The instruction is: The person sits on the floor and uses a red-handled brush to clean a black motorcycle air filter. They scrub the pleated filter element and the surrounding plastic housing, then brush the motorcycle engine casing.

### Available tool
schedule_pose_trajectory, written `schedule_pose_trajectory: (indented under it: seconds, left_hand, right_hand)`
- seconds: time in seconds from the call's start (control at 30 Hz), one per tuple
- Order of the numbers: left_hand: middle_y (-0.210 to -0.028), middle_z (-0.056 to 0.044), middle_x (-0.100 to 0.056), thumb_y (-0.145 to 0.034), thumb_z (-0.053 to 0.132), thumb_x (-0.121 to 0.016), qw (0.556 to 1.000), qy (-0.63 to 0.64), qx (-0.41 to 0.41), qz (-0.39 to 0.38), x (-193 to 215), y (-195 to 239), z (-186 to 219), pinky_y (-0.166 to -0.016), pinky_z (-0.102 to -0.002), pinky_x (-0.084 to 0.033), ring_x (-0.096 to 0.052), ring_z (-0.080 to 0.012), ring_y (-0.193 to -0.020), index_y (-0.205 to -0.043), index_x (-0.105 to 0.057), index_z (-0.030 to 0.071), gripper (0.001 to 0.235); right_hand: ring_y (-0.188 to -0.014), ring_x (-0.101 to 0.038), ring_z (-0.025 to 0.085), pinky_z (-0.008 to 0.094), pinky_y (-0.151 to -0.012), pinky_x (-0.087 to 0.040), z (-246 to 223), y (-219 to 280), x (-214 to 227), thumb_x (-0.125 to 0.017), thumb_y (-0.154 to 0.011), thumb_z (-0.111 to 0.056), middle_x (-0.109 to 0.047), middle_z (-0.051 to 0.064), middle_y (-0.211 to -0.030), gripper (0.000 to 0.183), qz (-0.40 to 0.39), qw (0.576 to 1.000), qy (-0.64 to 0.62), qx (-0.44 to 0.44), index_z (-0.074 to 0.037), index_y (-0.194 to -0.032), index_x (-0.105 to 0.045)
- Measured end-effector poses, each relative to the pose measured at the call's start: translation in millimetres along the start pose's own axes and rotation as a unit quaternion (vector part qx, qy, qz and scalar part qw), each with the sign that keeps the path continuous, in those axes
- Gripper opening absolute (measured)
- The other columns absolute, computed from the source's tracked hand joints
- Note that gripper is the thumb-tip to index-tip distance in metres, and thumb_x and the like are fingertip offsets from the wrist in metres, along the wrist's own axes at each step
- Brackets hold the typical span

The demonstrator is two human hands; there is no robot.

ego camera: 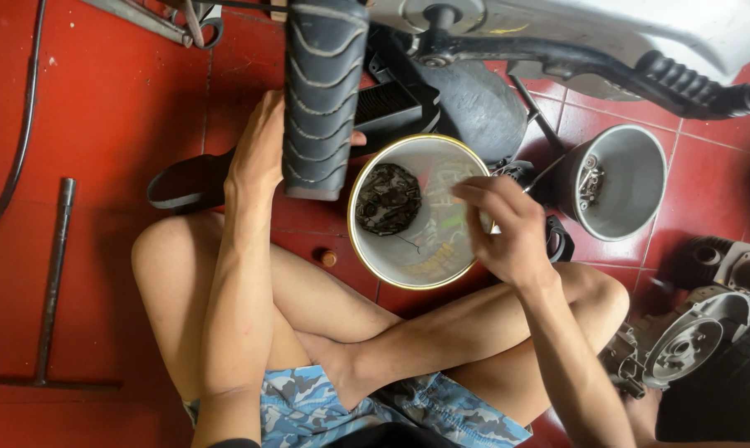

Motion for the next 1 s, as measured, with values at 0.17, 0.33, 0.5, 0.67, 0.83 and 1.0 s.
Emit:
schedule_pose_trajectory:
  seconds: [0.17, 0.33, 0.5, 0.67, 0.83, 1.0]
  left_hand:
    - [-0.155, -0.028, -0.036, -0.104, 0.022, -0.036, 0.995, 0.079, 0.051, 0.044, -3.9, 26.8, 43.2, -0.125, -0.043, -0.022, -0.033, -0.0368, -0.146, -0.151, -0.032, -0.008, 0.056]
    - [-0.122, -0.024, -0.068, -0.075, 0.033, -0.099, 0.978, -0.084, -0.158, 0.105, -15.0, 2.5, 9.2, -0.110, -0.045, -0.042, -0.064, -0.0370, -0.120, -0.132, -0.062, 0.000, 0.075]
    - [-0.126, -0.021, -0.066, -0.078, 0.046, -0.095, 0.965, -0.188, -0.131, 0.125, -1.8, 26.8, 58.8, -0.113, -0.045, -0.042, -0.063, -0.0345, -0.120, -0.134, -0.062, -0.001, 0.080]
    - [-0.124, -0.017, -0.069, -0.079, 0.058, -0.090, 0.937, -0.284, -0.127, 0.161, 6.4, 44.8, 85.6, -0.106, -0.041, -0.048, -0.066, -0.0308, -0.116, -0.136, -0.065, 0.004, 0.083]
    - [-0.111, -0.018, -0.072, -0.076, 0.059, -0.093, 0.888, -0.364, -0.182, 0.214, 12.6, 71.1, 95.6, -0.097, -0.043, -0.055, -0.072, -0.0344, -0.103, -0.133, -0.070, 0.001, 0.084]
    - [-0.118, -0.023, -0.074, -0.083, 0.047, -0.093, 0.840, -0.436, -0.142, 0.288, 6.0, 99.7, 126.2, -0.071, -0.053, -0.056, -0.071, -0.0448, -0.087, -0.129, -0.075, -0.004, 0.071]
  right_hand:
    - [-0.067, -0.065, 0.028, 0.033, -0.058, -0.050, 46.5, 61.1, 32.5, -0.061, -0.086, 0.018, -0.074, 0.015, -0.090, 0.025, 0.237, 0.970, 0.043, -0.026, 0.000, -0.092, -0.077]
    - [-0.080, -0.065, 0.030, 0.035, -0.064, -0.056, 147.7, 132.2, 1.2, -0.060, -0.095, 0.014, -0.067, 0.021, -0.104, 0.022, 0.273, 0.918, -0.065, -0.282, 0.003, -0.111, -0.070]
    - [-0.090, -0.066, 0.043, 0.050, -0.081, -0.052, 147.9, 109.1, -7.8, -0.066, -0.078, 0.011, -0.069, 0.018, -0.093, 0.032, 0.217, 0.934, 0.027, -0.283, -0.006, -0.104, -0.072]
    - [-0.096, -0.064, 0.038, 0.056, -0.087, -0.050, 162.2, 114.2, -42.1, -0.070, -0.075, -0.008, -0.068, 0.009, -0.098, 0.033, 0.014, 0.939, 0.103, -0.329, -0.015, -0.107, -0.072]
    - [-0.101, -0.063, 0.034, 0.053, -0.091, -0.048, 172.4, 115.0, -50.6, -0.077, -0.078, -0.011, -0.066, 0.005, -0.101, 0.029, -0.036, 0.924, 0.133, -0.356, -0.015, -0.106, -0.071]
    - [-0.090, -0.056, 0.040, 0.055, -0.069, -0.041, 190.0, 113.3, -62.9, -0.059, -0.069, 0.004, -0.059, 0.010, -0.091, 0.028, -0.062, 0.926, 0.148, -0.341, -0.010, -0.092, -0.065]
Point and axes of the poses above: each hand's wrist, its own y-axis away from the middle knuckle, its own x-axis out of the back of the hand, z = x × y, the point moved 5 cm from there along -y, towards the middle knuckle
